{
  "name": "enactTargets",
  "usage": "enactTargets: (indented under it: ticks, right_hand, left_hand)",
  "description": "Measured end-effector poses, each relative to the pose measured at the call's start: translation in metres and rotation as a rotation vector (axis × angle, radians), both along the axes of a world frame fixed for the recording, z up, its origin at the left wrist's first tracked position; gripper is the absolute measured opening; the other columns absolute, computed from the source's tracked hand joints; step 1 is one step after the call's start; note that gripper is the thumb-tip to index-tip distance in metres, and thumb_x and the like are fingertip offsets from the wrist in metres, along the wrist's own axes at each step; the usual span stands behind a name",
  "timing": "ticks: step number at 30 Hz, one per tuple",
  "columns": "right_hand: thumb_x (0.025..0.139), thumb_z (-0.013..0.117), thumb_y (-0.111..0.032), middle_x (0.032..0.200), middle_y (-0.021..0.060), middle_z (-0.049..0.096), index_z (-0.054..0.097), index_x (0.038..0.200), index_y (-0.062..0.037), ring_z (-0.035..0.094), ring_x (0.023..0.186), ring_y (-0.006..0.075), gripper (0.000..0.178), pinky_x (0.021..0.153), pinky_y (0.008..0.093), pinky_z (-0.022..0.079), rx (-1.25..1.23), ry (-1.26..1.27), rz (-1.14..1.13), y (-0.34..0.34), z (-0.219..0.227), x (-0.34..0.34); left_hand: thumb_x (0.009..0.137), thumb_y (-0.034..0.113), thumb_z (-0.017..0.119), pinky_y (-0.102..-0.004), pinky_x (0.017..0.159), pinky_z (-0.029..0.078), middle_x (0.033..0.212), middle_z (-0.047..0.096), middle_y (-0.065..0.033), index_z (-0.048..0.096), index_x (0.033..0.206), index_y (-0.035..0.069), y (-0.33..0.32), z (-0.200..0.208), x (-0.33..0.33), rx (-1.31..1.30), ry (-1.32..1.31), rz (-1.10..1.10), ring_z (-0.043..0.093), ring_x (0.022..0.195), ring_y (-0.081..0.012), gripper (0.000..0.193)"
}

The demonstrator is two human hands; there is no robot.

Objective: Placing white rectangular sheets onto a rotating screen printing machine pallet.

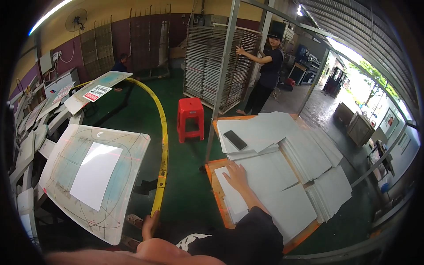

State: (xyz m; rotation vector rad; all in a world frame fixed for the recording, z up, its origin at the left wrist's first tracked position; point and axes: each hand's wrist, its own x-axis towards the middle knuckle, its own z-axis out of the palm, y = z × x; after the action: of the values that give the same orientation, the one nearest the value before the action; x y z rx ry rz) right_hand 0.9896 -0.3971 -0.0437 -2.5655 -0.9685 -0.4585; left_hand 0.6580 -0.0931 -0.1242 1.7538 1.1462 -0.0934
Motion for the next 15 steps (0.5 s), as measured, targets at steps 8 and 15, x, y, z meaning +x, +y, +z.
enactTargets:
  ticks: [8, 15]
  right_hand:
    - [0.081, 0.063, -0.034, 0.105, 0.0123, 0.061, 0.059, 0.112, -0.0067, 0.055, 0.101, 0.0298, 0.042, 0.090, 0.0418, 0.041, -0.099, -0.072, 0.171, 0.030, 0.024, -0.011]
    - [0.078, 0.067, -0.034, 0.106, 0.0117, 0.061, 0.060, 0.111, -0.0068, 0.056, 0.102, 0.0294, 0.043, 0.084, 0.0411, 0.045, -0.154, 0.090, 0.161, 0.025, 0.013, 0.003]
  left_hand:
    - [0.083, 0.061, 0.052, -0.0364, 0.055, 0.050, 0.067, 0.065, -0.0156, 0.064, 0.088, -0.007, 0.000, 0.018, 0.009, -0.041, -0.033, -0.025, 0.067, 0.061, -0.0263, 0.070]
    - [0.081, 0.066, 0.050, -0.0371, 0.061, 0.051, 0.066, 0.065, -0.0153, 0.064, 0.087, -0.006, -0.006, 0.047, 0.004, -0.030, 0.003, -0.064, 0.067, 0.065, -0.0278, 0.074]
